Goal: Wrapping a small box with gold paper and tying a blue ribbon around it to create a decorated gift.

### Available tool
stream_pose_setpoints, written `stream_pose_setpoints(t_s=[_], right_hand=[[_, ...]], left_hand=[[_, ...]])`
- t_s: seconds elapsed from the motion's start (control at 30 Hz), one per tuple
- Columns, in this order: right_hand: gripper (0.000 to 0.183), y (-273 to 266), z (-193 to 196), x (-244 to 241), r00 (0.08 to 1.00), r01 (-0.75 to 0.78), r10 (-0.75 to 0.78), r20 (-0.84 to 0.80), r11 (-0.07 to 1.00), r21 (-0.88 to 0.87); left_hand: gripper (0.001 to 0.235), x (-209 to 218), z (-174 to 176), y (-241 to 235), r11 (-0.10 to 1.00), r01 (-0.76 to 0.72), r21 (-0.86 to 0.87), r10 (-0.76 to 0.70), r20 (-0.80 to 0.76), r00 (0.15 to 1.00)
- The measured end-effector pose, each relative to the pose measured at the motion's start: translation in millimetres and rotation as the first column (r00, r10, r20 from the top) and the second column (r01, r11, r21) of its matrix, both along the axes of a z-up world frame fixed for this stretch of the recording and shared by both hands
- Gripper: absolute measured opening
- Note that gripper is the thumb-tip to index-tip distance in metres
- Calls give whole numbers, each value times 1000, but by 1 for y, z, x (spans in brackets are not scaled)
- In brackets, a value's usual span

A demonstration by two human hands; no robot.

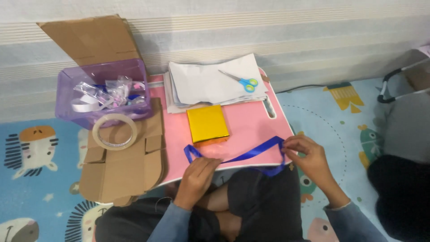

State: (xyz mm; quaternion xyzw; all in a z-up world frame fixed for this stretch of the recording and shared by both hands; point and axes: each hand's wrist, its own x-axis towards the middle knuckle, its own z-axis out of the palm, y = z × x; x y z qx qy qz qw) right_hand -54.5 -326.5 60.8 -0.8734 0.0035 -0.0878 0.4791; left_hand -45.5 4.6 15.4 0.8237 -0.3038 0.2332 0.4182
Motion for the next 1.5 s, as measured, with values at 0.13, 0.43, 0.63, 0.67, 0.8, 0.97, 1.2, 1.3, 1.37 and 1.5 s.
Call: stream_pose_setpoints(t_s=[0.13, 0.43, 0.63, 0.67, 0.8, 0.97, 1.2, 1.3, 1.37, 1.5], right_hand=[[17, -24, -1, -2, 999, 21, -18, 49, 999, -47], [31, -23, 28, -17, 988, -1, 58, 140, 926, -376], [25, -30, 25, -15, 922, 51, 214, 324, 760, -648], [23, -30, 28, -14, 908, 68, 229, 352, 747, -661], [26, -47, 22, -10, 942, 102, 117, 314, 793, -600], [27, -48, 17, -7, 976, 36, 87, 201, 842, -539], [25, -50, 7, 3, 993, 10, 57, 107, 839, -543], [31, -50, 1, 6, 997, 4, 40, 69, 841, -542], [28, -46, 2, 8, 998, 0, 33, 52, 847, -531], [23, -46, -5, 12, 999, -7, 28, 34, 864, -503]], left_hand=[[23, -12, 16, 20, 999, -26, 32, 26, 26, 999], [12, -37, 95, 60, 987, 36, 158, -17, -123, 992], [25, -33, 93, 72, 976, -50, 212, 73, -107, 992], [22, -32, 91, 72, 967, -69, 245, 71, 4, 997], [27, -30, 79, 89, 949, -93, 300, 103, -18, 995], [23, -25, 87, 82, 976, -34, 217, 66, -142, 988], [18, -15, 77, 84, 997, -80, 20, 82, -281, 956], [13, -12, 79, 83, 995, -98, 9, 96, -294, 951], [13, -12, 78, 83, 991, -114, 70, 127, -221, 967], [13, -9, 73, 84, 960, -148, 239, 167, -61, 984]])
